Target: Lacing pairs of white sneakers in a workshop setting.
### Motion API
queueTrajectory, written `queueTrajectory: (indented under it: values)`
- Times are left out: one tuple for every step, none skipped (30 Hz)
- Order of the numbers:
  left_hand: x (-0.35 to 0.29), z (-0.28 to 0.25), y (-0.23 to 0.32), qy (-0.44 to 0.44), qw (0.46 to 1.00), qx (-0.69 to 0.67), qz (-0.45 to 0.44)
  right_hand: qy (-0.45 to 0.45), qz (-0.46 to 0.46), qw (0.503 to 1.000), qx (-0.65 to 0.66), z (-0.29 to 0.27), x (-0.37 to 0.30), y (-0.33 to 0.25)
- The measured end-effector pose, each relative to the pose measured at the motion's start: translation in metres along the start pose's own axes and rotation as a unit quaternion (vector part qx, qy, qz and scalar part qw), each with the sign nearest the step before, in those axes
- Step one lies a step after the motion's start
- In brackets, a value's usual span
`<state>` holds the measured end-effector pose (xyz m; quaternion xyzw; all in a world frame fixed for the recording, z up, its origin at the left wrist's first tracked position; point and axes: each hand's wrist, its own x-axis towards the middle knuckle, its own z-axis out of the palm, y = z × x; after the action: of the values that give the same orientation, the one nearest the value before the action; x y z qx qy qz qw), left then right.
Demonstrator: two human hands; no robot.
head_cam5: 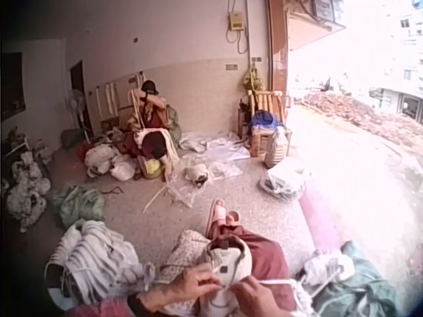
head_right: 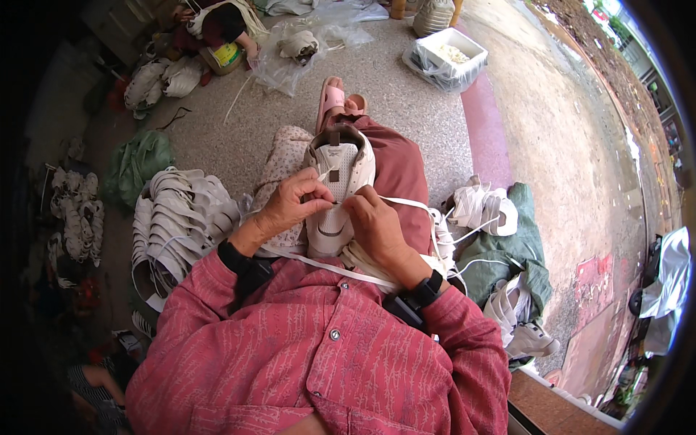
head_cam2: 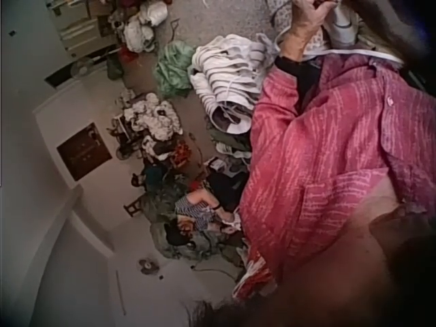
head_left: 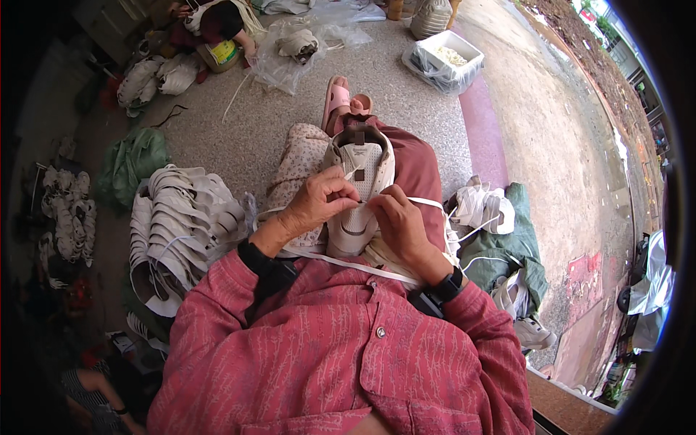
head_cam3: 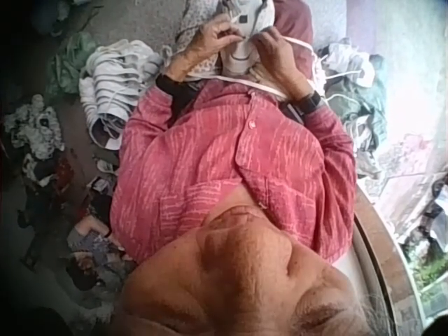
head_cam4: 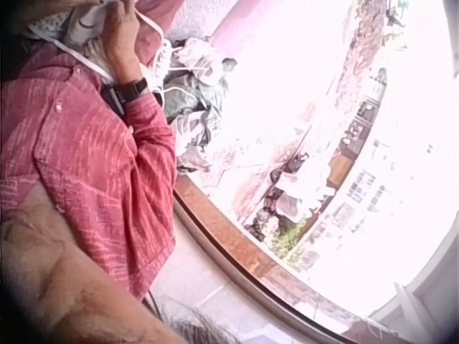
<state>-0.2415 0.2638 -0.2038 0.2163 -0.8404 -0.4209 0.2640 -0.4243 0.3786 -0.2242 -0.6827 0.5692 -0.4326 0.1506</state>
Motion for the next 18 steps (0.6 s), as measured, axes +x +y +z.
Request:
queueTrajectory:
  values:
    - [0.0,0.0,0.0,-0.001,1.0,0.001,0.001,-0.009,-0.002,0.999,-0.036,0.0,0.0,-0.001]
    - [0.001,-0.001,0.001,-0.002,1.0,0.003,0.003,-0.009,-0.002,0.999,-0.037,0.0,0.0,-0.001]
    - [0.001,-0.001,0.0,-0.001,1.0,0.003,0.003,-0.012,-0.021,0.999,-0.036,-0.001,0.001,0.0]
    - [0.001,0.0,-0.001,-0.002,1.0,-0.003,0.004,-0.015,-0.04,0.998,-0.035,-0.002,0.002,0.002]
    - [0.0,0.0,-0.001,-0.002,1.0,-0.009,0.006,-0.015,-0.041,0.998,-0.035,-0.002,0.003,0.003]
    - [0.001,-0.001,-0.001,-0.002,1.0,-0.009,0.006,-0.042,-0.068,0.996,-0.026,-0.002,0.004,0.005]
    - [0.0,-0.002,-0.001,-0.004,1.0,-0.01,0.01,-0.069,-0.095,0.993,-0.016,-0.002,0.004,0.006]
    - [0.0,-0.002,-0.001,-0.007,1.0,-0.011,0.014,-0.069,-0.095,0.993,-0.016,-0.002,0.004,0.005]
    - [0.0,-0.003,-0.001,-0.008,1.0,-0.012,0.015,-0.061,-0.074,0.995,-0.007,-0.003,0.004,0.002]
    - [0.0,-0.003,-0.002,-0.009,1.0,0.0,0.018,-0.053,-0.053,0.997,0.001,-0.003,0.005,0.001]
    - [0.0,-0.002,-0.002,-0.01,1.0,0.012,0.02,-0.052,-0.052,0.997,0.001,-0.002,0.003,0.004]
    - [-0.001,-0.002,-0.002,-0.011,1.0,0.011,0.019,-0.033,-0.019,0.999,0.008,0.001,0.002,0.008]
    - [-0.002,-0.001,-0.003,-0.01,0.999,0.021,0.024,-0.014,0.015,1.0,0.016,0.002,0.0,0.01]
    - [-0.002,-0.001,-0.004,-0.009,0.999,0.031,0.028,-0.014,0.018,1.0,0.016,-0.002,0.001,0.015]
    - [-0.004,-0.002,-0.002,-0.011,0.999,0.028,0.025,0.035,0.027,0.999,-0.018,-0.009,0.004,0.019]
    - [-0.006,-0.004,0.001,-0.016,1.0,-0.011,0.002,0.084,0.036,0.994,-0.052,-0.017,0.008,0.018]
    - [-0.009,-0.006,0.002,-0.022,0.998,-0.051,-0.022,0.102,0.102,0.988,-0.048,-0.026,0.009,0.012]
    - [-0.012,-0.008,0.0,-0.023,0.998,-0.054,-0.024,0.099,0.106,0.988,-0.049,-0.034,0.006,0.008]
